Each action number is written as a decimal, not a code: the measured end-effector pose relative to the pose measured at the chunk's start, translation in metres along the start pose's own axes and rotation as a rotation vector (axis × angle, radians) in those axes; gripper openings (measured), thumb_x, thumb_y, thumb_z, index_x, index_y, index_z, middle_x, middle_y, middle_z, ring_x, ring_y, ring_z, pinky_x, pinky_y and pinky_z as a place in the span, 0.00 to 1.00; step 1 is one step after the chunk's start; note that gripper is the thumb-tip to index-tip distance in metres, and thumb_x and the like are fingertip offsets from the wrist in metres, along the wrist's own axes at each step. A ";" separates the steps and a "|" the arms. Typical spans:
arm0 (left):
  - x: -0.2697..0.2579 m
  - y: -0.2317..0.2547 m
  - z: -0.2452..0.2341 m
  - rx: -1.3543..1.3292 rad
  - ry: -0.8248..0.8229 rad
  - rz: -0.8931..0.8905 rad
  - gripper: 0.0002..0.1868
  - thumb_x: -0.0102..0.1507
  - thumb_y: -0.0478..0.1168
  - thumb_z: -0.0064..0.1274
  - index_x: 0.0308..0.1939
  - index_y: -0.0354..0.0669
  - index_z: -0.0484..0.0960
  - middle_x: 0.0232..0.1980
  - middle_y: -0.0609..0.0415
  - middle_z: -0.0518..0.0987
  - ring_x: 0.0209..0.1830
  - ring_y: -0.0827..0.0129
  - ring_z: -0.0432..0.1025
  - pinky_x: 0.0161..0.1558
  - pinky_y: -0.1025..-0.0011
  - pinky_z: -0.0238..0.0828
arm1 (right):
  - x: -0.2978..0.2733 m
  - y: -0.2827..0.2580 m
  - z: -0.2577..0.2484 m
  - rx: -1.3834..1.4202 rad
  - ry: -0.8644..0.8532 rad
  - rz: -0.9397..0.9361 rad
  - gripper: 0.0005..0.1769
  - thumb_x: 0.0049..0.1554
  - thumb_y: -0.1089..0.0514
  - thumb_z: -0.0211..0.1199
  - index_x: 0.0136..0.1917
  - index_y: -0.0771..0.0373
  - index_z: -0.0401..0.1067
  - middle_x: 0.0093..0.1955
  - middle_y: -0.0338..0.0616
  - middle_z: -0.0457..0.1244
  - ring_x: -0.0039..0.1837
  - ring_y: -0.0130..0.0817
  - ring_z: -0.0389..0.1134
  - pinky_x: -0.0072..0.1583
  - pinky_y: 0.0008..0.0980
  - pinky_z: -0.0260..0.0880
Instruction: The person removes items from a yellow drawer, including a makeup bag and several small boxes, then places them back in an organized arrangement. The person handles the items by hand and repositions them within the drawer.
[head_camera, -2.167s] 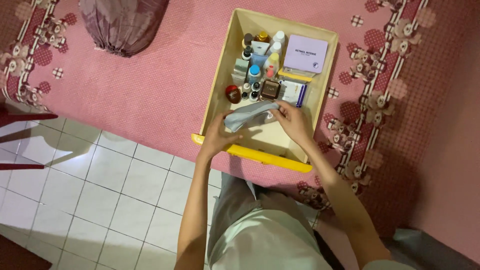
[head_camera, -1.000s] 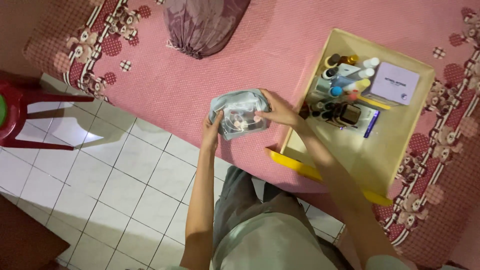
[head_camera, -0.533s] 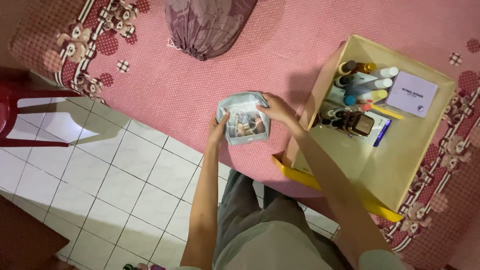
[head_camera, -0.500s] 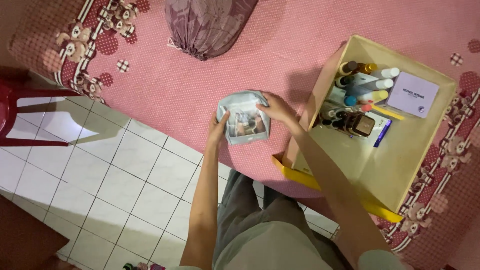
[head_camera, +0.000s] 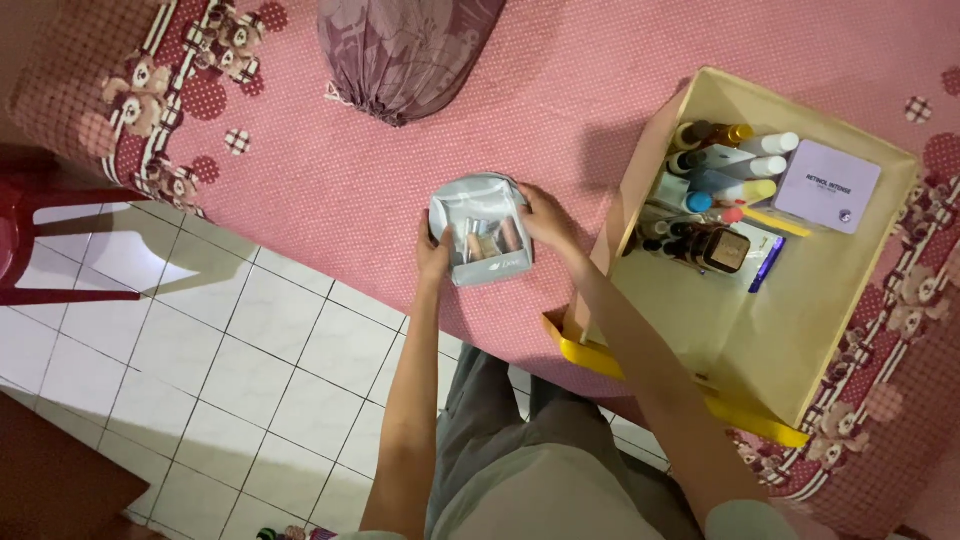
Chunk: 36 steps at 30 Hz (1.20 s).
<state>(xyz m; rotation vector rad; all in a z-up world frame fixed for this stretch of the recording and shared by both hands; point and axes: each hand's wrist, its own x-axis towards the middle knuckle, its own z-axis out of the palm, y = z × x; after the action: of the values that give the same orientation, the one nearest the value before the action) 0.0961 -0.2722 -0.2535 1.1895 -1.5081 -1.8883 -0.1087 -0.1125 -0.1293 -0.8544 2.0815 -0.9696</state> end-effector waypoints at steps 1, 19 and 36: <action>-0.001 0.003 -0.001 0.060 0.000 0.018 0.41 0.66 0.33 0.57 0.79 0.35 0.53 0.77 0.30 0.57 0.78 0.41 0.51 0.76 0.51 0.51 | 0.002 0.009 0.003 -0.024 -0.002 -0.007 0.28 0.60 0.61 0.54 0.73 0.71 0.64 0.71 0.66 0.59 0.74 0.60 0.59 0.73 0.50 0.59; -0.136 0.173 0.111 0.320 0.069 0.397 0.14 0.69 0.37 0.53 0.58 0.48 0.77 0.55 0.50 0.77 0.54 0.55 0.73 0.54 0.57 0.72 | -0.169 -0.033 -0.105 0.571 0.631 -0.030 0.21 0.64 0.71 0.50 0.67 0.62 0.72 0.65 0.53 0.66 0.69 0.44 0.65 0.66 0.43 0.68; -0.261 0.034 0.356 -0.074 -0.610 -0.553 0.19 0.71 0.44 0.49 0.62 0.38 0.76 0.51 0.48 0.81 0.45 0.65 0.80 0.49 0.72 0.77 | -0.348 0.156 -0.168 1.375 0.852 0.544 0.28 0.65 0.58 0.54 0.77 0.56 0.56 0.69 0.39 0.59 0.74 0.39 0.57 0.74 0.59 0.49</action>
<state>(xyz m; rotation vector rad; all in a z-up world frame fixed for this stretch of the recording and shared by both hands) -0.0671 0.1170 -0.1192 1.1316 -1.4563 -2.8509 -0.0901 0.2990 -0.0705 0.8948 1.4059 -2.1458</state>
